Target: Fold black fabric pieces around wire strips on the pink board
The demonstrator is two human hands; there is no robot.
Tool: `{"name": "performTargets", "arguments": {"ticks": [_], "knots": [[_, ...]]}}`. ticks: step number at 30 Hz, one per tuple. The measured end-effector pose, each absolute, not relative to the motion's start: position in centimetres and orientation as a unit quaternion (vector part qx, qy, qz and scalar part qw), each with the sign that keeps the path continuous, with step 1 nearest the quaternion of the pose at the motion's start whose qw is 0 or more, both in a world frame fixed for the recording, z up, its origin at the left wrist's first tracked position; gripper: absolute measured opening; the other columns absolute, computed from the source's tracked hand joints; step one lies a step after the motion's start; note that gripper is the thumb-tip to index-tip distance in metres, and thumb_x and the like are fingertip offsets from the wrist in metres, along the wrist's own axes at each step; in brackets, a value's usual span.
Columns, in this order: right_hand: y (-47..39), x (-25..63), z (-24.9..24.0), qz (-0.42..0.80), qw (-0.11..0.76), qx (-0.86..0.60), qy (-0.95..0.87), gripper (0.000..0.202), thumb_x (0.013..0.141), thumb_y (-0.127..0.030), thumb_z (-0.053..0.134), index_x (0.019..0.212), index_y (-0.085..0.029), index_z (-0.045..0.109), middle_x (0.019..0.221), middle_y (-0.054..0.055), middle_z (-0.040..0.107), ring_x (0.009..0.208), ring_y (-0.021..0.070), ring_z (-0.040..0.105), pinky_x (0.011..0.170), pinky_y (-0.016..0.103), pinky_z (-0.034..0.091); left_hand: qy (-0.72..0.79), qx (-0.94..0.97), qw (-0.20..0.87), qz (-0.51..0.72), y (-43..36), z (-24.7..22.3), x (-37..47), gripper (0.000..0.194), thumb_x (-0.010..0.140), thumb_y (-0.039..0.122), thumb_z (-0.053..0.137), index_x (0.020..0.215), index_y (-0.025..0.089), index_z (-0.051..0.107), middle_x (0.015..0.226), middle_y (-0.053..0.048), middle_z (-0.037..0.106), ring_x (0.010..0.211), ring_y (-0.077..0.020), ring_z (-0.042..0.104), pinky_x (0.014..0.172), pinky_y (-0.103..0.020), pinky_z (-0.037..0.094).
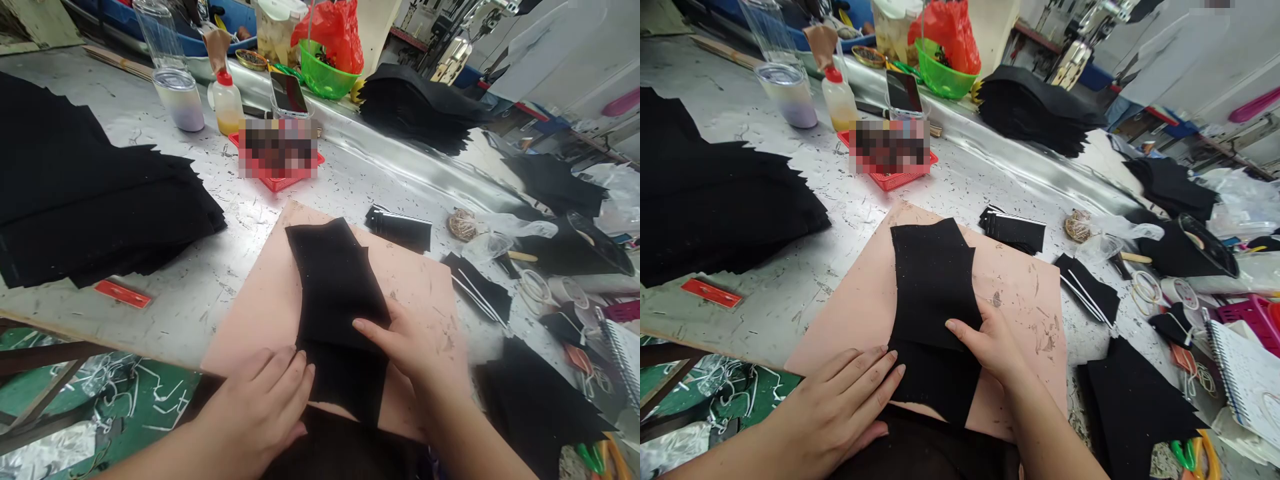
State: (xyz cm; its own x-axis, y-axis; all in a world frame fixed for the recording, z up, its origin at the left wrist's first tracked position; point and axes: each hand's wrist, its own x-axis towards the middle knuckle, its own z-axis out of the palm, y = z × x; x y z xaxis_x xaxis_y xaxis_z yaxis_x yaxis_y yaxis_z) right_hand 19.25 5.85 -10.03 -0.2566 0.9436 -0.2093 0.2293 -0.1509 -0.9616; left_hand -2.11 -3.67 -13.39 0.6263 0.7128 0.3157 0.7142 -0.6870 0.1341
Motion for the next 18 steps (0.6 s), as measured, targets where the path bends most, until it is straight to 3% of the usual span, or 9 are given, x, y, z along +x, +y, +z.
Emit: {"name": "performTargets", "arguments": {"ticks": [7, 14, 18], "knots": [[5.9, 19.1, -10.0, 0.539, 0.312, -0.525, -0.58, 0.03, 0.071, -0.03, 0.069, 0.099, -0.022, 0.065, 0.101, 0.003, 0.07, 0.096, 0.0269, 0.063, 0.083, 0.041, 0.052, -0.371, -0.917, -0.008, -0.146, -2.6, -13.1, -2.6, 0.044, 0.081, 0.05, 0.05, 0.109, 0.016, 0.057, 0.112, -0.009, 0.06, 0.12, -0.0276, 0.042, 0.1, -0.039, 0.025], [6.4, 20.1, -9.2, 0.479, 0.239, -0.532, -0.656, 0.036, 0.07, -0.02, 0.066, 0.106, -0.022, 0.062, 0.107, 0.002, 0.067, 0.101, 0.0258, 0.06, 0.087, 0.04, 0.049, -0.364, -0.92, -0.01, -0.147, -2.1, -12.6, -2.8, 0.049, 0.078, 0.056, 0.05, 0.108, 0.019, 0.058, 0.117, -0.011, 0.058, 0.117, -0.027, 0.045, 0.097, -0.037, 0.026], [6.5, 20.5, -9.0, 0.494, 0.207, -0.535, -0.654, 0.041, 0.07, -0.013, 0.064, 0.11, -0.021, 0.059, 0.112, 0.003, 0.065, 0.101, 0.0243, 0.06, 0.087, 0.038, 0.049, -0.386, -0.912, -0.039, -0.134, -2.0, -12.0, -2.8, 0.045, 0.079, 0.056, 0.051, 0.109, 0.023, 0.059, 0.13, -0.008, 0.052, 0.12, -0.0242, 0.044, 0.099, -0.034, 0.025]]}}
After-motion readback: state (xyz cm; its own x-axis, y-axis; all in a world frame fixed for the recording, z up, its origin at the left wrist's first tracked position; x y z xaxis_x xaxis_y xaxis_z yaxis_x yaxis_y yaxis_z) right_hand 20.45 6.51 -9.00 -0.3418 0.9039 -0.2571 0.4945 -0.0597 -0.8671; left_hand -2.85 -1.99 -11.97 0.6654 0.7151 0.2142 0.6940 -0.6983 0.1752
